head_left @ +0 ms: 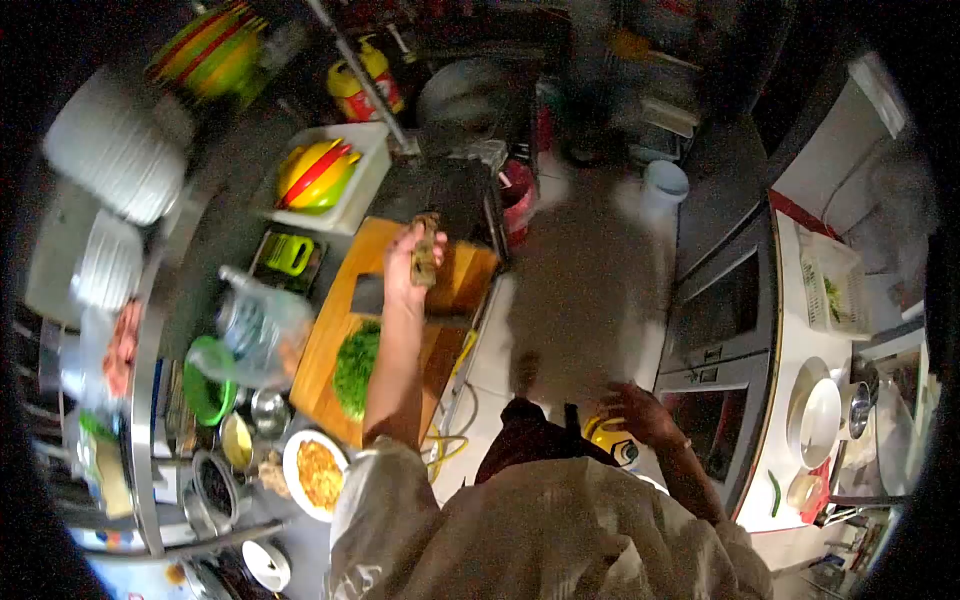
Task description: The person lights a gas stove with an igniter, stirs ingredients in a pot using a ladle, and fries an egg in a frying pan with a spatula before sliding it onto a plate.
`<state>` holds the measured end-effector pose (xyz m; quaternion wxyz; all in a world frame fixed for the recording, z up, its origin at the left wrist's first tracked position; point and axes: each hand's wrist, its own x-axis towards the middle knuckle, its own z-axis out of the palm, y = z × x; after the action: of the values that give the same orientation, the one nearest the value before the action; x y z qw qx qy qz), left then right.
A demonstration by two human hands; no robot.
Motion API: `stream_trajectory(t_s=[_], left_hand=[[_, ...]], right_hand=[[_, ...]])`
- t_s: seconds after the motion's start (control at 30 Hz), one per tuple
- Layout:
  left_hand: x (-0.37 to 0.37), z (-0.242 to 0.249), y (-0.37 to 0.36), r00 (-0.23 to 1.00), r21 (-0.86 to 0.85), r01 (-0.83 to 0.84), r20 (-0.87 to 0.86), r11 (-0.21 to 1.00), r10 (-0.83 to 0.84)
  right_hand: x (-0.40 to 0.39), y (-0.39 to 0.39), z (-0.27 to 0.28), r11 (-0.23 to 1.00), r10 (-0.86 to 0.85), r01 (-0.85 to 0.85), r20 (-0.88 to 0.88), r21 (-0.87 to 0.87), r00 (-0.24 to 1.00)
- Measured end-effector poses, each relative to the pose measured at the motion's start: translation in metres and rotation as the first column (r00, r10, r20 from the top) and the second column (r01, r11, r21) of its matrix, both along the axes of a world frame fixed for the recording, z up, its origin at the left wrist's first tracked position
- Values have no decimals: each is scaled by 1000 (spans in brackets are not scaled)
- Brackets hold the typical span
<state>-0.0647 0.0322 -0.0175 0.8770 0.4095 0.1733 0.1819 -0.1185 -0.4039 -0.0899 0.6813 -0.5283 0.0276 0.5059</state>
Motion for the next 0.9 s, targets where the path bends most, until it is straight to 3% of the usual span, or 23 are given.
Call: stream_trajectory(t_s=[0.03, 0.1, 0.13, 0.2, 0.3, 0.37, 0.4, 0.53, 0.6, 0.63, 0.67, 0.7, 0.73, 0.77, 0.8, 0.83, 0.9], left_hand=[[35, -14, 16, 999, -27, 19, 38, 999, -18], [89, -28, 32, 999, -33, 17, 36, 999, -16], [113, -37, 40, 999, -24, -3, 45, 1000, 4], [142, -53, 55, 999, -54, 50, 25, 997, -48], [168, -44, 44, 990, -47, 140, -20, 989, -141], [184, -36, 14, 982, -99, -41, -189, 994, 22], [193, -49, 12, 989, -133, 60, -127, 989, -77], [243, -64, -45, 967, -102, 179, -164, 978, -194], [278, -81, -77, 974, 114, 91, -217, 989, -65], [292, -122, -84, 972, 108, 82, -230, 991, -55], [307, -189, -88, 980, 439, -1, -177, 898, 88], [323, -204, -96, 981, 443, -48, -147, 895, 126], [338, -219, -104, 980, 446, -95, -117, 890, 163], [354, -248, -103, 975, 442, -107, -128, 890, 181], [367, -294, -95, 947, 751, -46, -177, 658, 268], [372, -340, -87, 912, 938, 75, -201, 337, 357], [378, -416, -70, 833, 940, 312, -339, 135, 437]], right_hand=[[7, -9, -9, 1000, -14, 14, -7, -13, 1000], [18, -27, -21, 965, -258, 255, -43, -60, 965], [31, -31, -26, 963, -263, 259, -48, -80, 964], [49, -33, -21, 851, -497, 453, -130, -265, 858], [95, -20, -13, 838, -532, 483, -190, -253, 825], [126, -6, -18, 837, -532, 484, -176, -255, 828], [142, -1, -24, 873, -472, 433, -168, -222, 865], [213, 27, -19, 928, -337, 303, -141, -215, 931], [248, 34, -31, 941, -277, 237, -146, -241, 950], [260, 32, -36, 943, -267, 223, -158, -248, 951], [271, 30, -42, 963, -246, 223, -157, -151, 957], [290, 26, -56, 974, -224, 219, -150, -48, 963], [308, 18, -80, 962, -209, 148, -270, -231, 940], [317, 6, -100, 969, -206, 154, -287, -195, 935], [327, -7, -125, 965, -228, 166, -331, -204, 916], [331, -18, -143, 958, -256, 183, -379, -220, 889], [341, -39, -157, 941, -252, 156, -313, -301, 916]])
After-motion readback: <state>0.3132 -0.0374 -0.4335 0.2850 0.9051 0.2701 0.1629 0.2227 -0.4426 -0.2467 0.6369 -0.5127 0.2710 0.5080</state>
